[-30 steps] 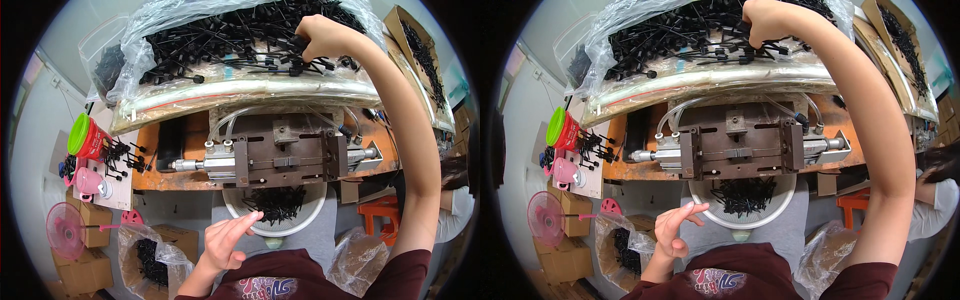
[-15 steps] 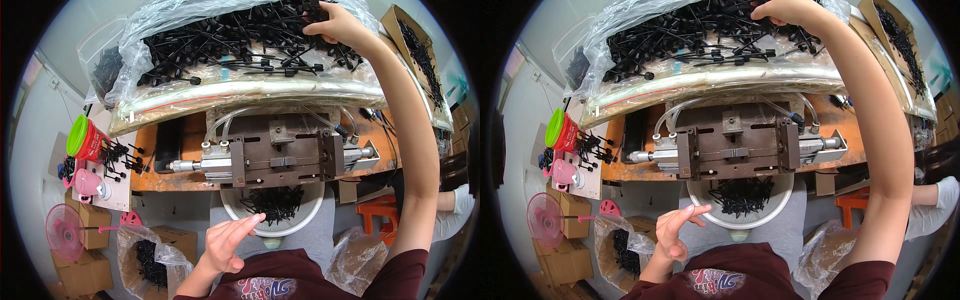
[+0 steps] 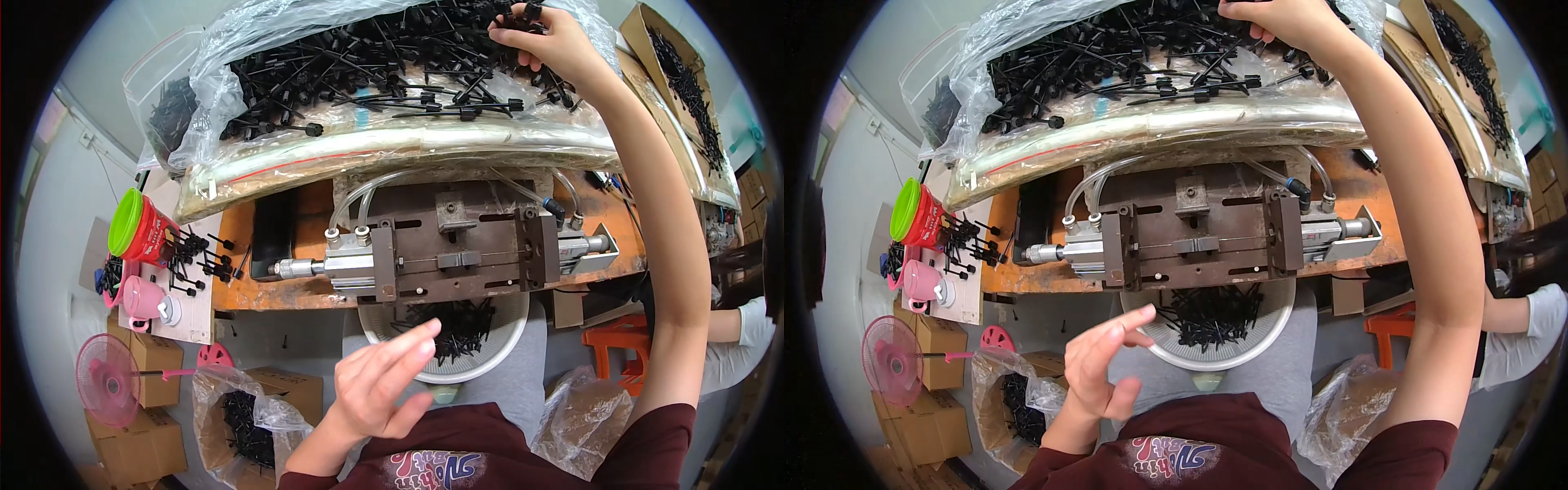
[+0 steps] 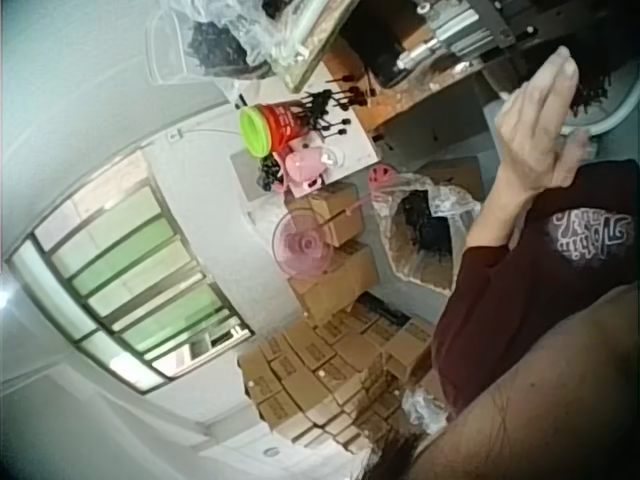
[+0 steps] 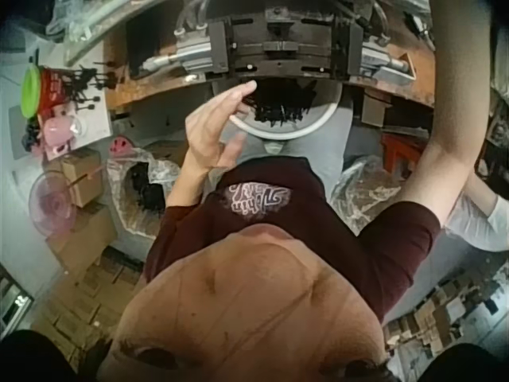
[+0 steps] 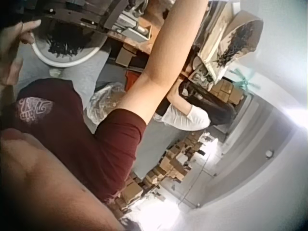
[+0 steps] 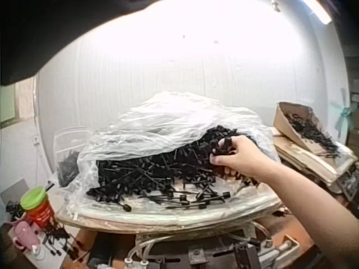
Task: Assembling small black plastic cable or wire components using a specialized workbench jig.
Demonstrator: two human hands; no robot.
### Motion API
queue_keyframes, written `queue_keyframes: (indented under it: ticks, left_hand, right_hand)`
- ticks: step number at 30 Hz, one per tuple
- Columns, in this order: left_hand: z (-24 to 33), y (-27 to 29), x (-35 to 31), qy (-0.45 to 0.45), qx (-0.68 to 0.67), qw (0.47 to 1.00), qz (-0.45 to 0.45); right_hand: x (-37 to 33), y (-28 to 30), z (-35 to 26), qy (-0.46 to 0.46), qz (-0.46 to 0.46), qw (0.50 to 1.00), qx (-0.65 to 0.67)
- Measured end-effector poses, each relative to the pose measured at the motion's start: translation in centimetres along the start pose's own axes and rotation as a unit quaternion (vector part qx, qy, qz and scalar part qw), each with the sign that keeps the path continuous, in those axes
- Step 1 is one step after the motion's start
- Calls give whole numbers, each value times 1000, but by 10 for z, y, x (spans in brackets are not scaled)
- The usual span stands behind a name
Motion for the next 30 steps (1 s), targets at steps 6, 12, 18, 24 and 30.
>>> queue_keyframes:
  ticks: [6,12,18,24,30]
  left_hand:
    - [2,-1,32,16,10,999,42]
    - [1,-10,39,-3,17,1000,-12]
    - [0,-8,32,17,-14,999,-26]
    - [-1,-5,30,22,-34,998,-40]
    - [3,-9,35,29,-35,999,-29]
  right_hand:
    - [-9,-1,20,194,148,963,-112]
    - [-5,-21,44,235,49,929,-283]
    - [-15,-26,38,254,-19,926,-278]
    - [-6,-6,30,135,66,983,-107]
    - [15,30,53,-89,58,981,162]
Point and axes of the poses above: each hand's wrist, its own x-axis towards the middle knuckle, its own y-axis out of the back of the hand, z = x × y, the point moved 1 cm from there along x, towards the middle knuckle
